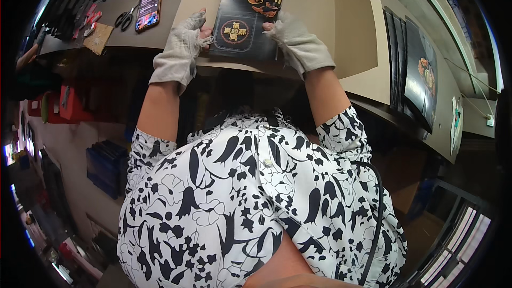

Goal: Folding and creasing printed paper material to assemble packaging folders.

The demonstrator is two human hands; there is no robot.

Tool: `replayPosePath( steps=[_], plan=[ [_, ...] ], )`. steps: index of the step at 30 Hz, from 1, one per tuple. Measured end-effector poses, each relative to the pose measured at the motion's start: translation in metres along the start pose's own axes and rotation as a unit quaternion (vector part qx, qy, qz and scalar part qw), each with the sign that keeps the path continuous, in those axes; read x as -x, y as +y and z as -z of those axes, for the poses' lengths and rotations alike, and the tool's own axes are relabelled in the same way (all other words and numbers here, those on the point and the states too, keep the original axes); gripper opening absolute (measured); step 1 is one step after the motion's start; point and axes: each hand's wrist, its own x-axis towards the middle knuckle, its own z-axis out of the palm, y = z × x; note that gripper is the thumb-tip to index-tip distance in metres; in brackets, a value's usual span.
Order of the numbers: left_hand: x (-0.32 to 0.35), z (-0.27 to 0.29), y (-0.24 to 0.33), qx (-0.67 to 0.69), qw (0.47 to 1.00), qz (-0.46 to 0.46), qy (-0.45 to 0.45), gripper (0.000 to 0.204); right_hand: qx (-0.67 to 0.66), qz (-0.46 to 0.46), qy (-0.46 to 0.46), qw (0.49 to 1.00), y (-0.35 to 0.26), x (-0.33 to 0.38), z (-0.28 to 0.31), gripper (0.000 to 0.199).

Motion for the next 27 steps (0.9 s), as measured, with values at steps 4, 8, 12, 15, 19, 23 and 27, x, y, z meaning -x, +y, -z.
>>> replayPosePath(
  steps=[4, 8, 12, 15, 19, 23, 27],
  plan=[
    [-0.009, 0.005, 0.002, 0.063, 0.991, 0.117, 0.001, 0.064, 0.210, -0.017, -0.007, 0.977, -0.023, 0.006, -0.006, 0.040],
    [0.009, -0.002, -0.015, -0.118, 0.986, -0.114, -0.011, 0.071, 0.432, 0.022, -0.037, 0.901, -0.038, 0.013, -0.009, 0.046],
    [0.031, -0.008, -0.017, -0.389, 0.861, -0.318, 0.079, 0.070, 0.431, 0.020, -0.031, 0.901, -0.036, 0.012, -0.010, 0.050],
    [0.039, -0.008, -0.014, -0.377, 0.869, -0.315, 0.065, 0.070, 0.465, 0.001, -0.031, 0.885, -0.038, 0.008, -0.011, 0.050],
    [0.053, -0.020, 0.005, -0.485, 0.778, -0.396, -0.048, 0.068, 0.299, 0.027, -0.049, 0.953, 0.048, -0.028, -0.008, 0.049],
    [0.052, -0.027, -0.003, -0.477, 0.791, -0.382, -0.034, 0.070, 0.299, 0.067, -0.002, 0.952, 0.034, -0.017, 0.004, 0.040],
    [0.047, -0.026, -0.006, -0.431, 0.822, -0.371, -0.038, 0.069, 0.174, 0.126, -0.051, 0.975, 0.041, -0.010, 0.025, 0.028]
  ],
)
